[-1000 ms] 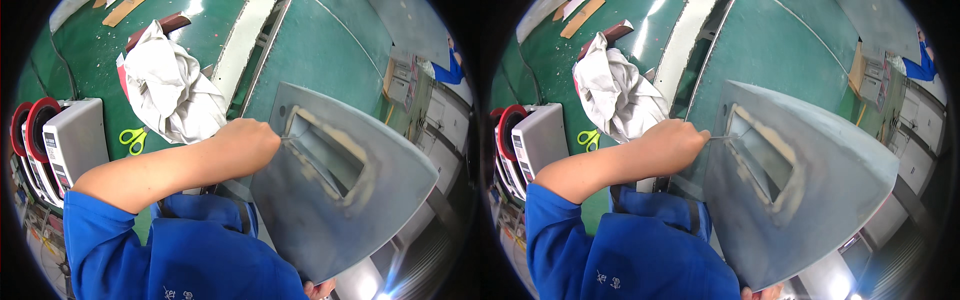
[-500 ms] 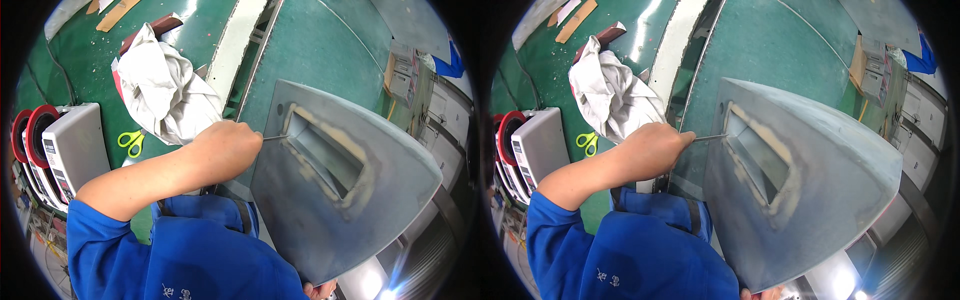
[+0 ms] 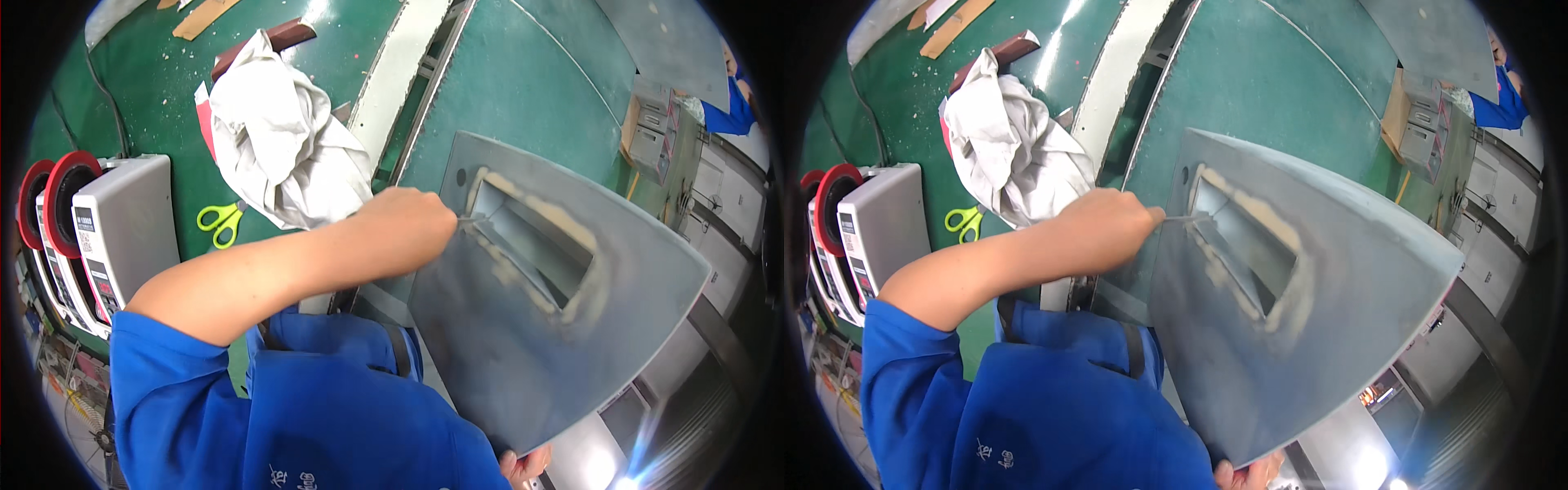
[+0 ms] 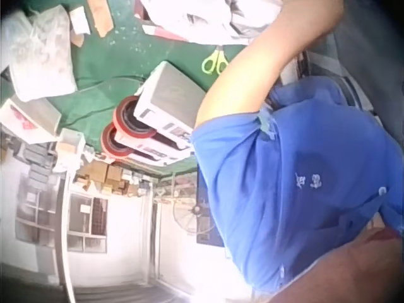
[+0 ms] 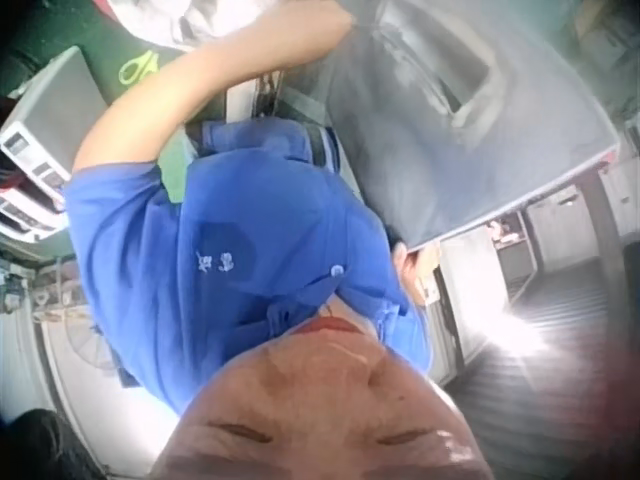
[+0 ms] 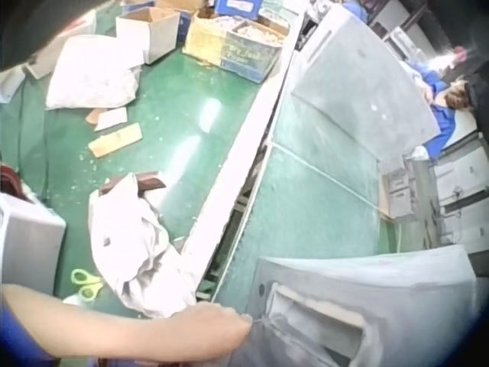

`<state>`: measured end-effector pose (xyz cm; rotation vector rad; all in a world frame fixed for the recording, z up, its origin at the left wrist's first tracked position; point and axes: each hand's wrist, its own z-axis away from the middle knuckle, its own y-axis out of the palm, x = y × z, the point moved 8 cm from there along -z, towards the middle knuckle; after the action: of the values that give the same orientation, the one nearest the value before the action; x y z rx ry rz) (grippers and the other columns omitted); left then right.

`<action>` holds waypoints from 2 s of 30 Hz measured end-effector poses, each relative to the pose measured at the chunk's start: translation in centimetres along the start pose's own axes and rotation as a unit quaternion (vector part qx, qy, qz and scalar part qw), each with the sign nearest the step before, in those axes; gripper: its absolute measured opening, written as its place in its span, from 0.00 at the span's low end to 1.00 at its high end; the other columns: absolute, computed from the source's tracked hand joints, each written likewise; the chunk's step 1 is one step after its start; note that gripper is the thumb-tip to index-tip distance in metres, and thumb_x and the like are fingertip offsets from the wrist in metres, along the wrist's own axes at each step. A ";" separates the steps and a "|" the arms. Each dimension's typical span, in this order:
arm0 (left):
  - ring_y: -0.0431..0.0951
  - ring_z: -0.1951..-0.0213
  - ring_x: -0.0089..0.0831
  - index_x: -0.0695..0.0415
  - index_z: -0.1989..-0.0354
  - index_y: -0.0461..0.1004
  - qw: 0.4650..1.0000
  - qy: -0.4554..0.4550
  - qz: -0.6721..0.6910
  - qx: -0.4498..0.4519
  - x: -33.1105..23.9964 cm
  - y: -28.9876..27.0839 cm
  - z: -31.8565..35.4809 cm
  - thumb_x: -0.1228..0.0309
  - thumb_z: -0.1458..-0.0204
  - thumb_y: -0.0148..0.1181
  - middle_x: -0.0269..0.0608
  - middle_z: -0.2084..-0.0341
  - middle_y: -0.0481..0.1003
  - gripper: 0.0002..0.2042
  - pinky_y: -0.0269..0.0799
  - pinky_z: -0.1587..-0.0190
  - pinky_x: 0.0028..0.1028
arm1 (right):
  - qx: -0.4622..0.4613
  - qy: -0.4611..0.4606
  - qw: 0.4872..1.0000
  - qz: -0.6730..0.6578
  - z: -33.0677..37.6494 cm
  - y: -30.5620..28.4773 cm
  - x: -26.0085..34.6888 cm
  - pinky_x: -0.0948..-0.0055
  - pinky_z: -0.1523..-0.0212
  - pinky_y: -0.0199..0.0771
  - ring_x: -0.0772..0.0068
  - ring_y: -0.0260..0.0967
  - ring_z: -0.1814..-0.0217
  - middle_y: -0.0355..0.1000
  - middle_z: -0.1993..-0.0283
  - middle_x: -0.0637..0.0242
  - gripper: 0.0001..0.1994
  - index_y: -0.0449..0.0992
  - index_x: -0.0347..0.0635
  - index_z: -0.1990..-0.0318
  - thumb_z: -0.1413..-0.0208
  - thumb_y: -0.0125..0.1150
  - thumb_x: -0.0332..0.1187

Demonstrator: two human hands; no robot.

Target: Use a deburring tool and a file to smooth the edges and cutouts of a metal enclosure on a fabrication floor.

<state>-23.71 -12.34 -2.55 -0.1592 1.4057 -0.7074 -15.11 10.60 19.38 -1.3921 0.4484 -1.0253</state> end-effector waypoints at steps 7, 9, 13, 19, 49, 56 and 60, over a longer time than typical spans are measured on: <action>0.71 0.77 0.43 0.61 0.68 0.68 0.992 0.044 0.039 -0.114 -0.7 -0.5 2.5 0.78 0.58 0.47 0.44 0.80 0.68 0.07 0.66 0.78 0.36 | -0.064 0.069 0.995 0.023 0.4 0.1 -0.7 0.71 0.74 0.61 0.65 0.64 0.75 0.67 0.75 0.59 0.26 0.69 0.30 0.66 0.54 0.51 0.51; 0.71 0.78 0.41 0.60 0.66 0.68 0.993 0.043 0.013 -0.108 -1.2 -0.8 2.6 0.77 0.59 0.49 0.43 0.80 0.67 0.09 0.65 0.79 0.35 | -0.043 0.069 0.996 0.028 0.3 0.1 -0.8 0.71 0.74 0.62 0.65 0.64 0.74 0.67 0.74 0.59 0.26 0.69 0.29 0.66 0.54 0.51 0.52; 0.72 0.81 0.35 0.62 0.73 0.67 0.987 0.073 -0.053 -0.133 -3.7 -1.8 3.3 0.76 0.62 0.50 0.42 0.84 0.66 0.06 0.67 0.81 0.30 | -0.061 0.066 0.996 0.030 0.2 0.1 -0.7 0.72 0.73 0.62 0.63 0.65 0.73 0.68 0.72 0.57 0.26 0.69 0.29 0.66 0.54 0.51 0.52; 0.70 0.87 0.29 0.70 0.58 0.66 0.982 0.069 -0.139 -0.109 -3.5 0.4 1.5 0.75 0.62 0.50 0.41 0.84 0.67 0.20 0.65 0.86 0.25 | -0.074 0.037 0.997 0.005 1.0 0.2 -1.1 0.70 0.71 0.64 0.61 0.67 0.71 0.69 0.70 0.54 0.26 0.69 0.29 0.66 0.55 0.51 0.51; 0.62 0.82 0.22 0.70 0.62 0.70 0.952 0.151 -0.170 -0.203 -11.6 -4.7 5.6 0.72 0.66 0.50 0.32 0.85 0.58 0.19 0.55 0.87 0.18 | -0.031 0.013 0.999 -0.014 -2.4 0.5 1.2 0.70 0.78 0.62 0.60 0.64 0.79 0.67 0.76 0.54 0.21 0.68 0.24 0.67 0.56 0.52 0.41; 0.61 0.85 0.20 0.62 0.79 0.67 0.944 0.148 -0.180 -0.233 -12.2 -5.1 7.3 0.72 0.68 0.52 0.32 0.87 0.58 0.07 0.53 0.89 0.18 | -0.034 0.061 0.997 -0.014 -1.9 0.5 1.2 0.70 0.72 0.60 0.61 0.63 0.75 0.67 0.75 0.56 0.21 0.69 0.26 0.66 0.54 0.51 0.42; 0.63 0.85 0.21 0.59 0.85 0.66 0.930 0.110 -0.175 -0.305 -10.5 -5.5 6.8 0.72 0.69 0.52 0.34 0.86 0.59 0.04 0.57 0.89 0.19 | -0.055 0.040 0.997 -0.022 -2.2 0.5 1.3 0.72 0.78 0.58 0.63 0.61 0.80 0.65 0.79 0.57 0.18 0.68 0.26 0.70 0.55 0.52 0.39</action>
<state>-19.27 -13.04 10.37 -0.8603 1.8057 -0.5642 -16.01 8.22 18.90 -1.4680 0.5416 -1.1096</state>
